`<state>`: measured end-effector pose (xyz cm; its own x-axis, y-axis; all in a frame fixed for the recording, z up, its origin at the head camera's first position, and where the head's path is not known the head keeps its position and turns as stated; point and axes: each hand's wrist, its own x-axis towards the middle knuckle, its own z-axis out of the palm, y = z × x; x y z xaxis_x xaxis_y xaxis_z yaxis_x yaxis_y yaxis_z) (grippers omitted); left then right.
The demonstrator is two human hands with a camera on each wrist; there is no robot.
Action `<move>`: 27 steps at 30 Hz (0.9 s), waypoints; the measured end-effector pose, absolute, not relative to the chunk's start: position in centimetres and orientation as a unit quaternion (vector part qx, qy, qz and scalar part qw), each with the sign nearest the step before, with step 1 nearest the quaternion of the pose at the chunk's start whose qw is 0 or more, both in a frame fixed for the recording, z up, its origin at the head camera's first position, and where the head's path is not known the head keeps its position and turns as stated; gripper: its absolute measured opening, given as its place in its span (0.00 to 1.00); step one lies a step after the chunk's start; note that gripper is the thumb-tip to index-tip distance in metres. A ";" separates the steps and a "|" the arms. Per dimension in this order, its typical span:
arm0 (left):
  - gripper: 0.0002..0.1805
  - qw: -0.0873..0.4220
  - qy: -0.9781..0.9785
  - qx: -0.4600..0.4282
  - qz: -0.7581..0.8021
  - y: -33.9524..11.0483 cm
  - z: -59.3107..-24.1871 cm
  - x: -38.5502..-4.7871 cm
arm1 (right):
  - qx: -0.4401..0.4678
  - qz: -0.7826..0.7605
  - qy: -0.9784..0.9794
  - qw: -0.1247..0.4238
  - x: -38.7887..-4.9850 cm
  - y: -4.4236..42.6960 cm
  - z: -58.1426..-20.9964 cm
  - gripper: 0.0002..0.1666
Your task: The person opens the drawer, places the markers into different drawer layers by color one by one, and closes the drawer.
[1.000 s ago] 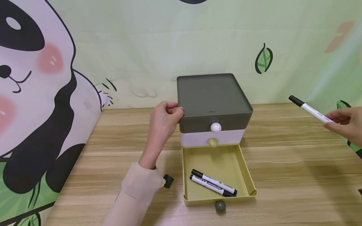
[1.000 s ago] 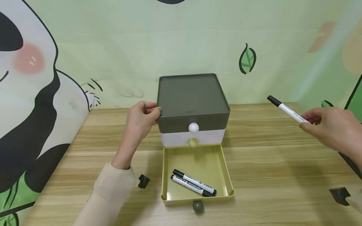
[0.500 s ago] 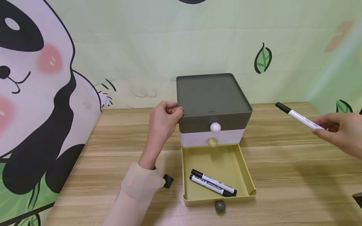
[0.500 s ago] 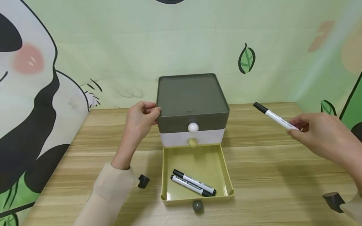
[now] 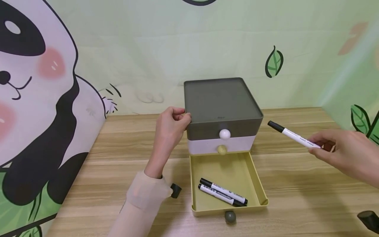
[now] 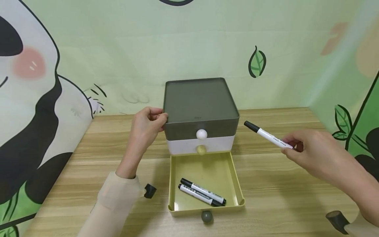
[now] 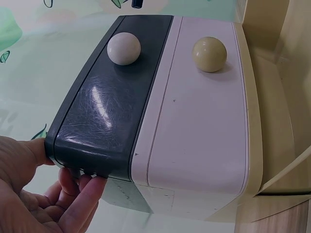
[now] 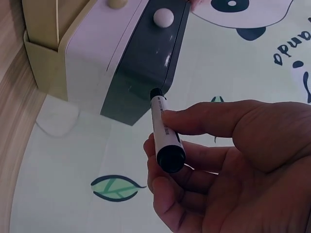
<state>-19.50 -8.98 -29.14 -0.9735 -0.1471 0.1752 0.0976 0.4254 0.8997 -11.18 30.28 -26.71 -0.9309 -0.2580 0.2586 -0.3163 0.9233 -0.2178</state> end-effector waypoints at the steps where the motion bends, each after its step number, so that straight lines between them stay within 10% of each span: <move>1: 0.17 0.114 -0.836 0.015 -0.536 -9.0 -29.1 -19.5 | 0.148 0.132 -0.975 0.104 -11.1 30.0 -26.8 0.08; 27: 0.16 0.112 -0.835 0.011 -0.539 -9.1 -29.2 -19.4 | 0.208 0.196 -0.958 0.021 -10.1 24.8 -28.8 0.09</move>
<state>-19.43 -9.05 -29.15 -0.9749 -0.1380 0.1747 0.1026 0.4179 0.9027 -10.07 24.79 -28.82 -0.9125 -0.3905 0.1223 -0.4071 0.8366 -0.3665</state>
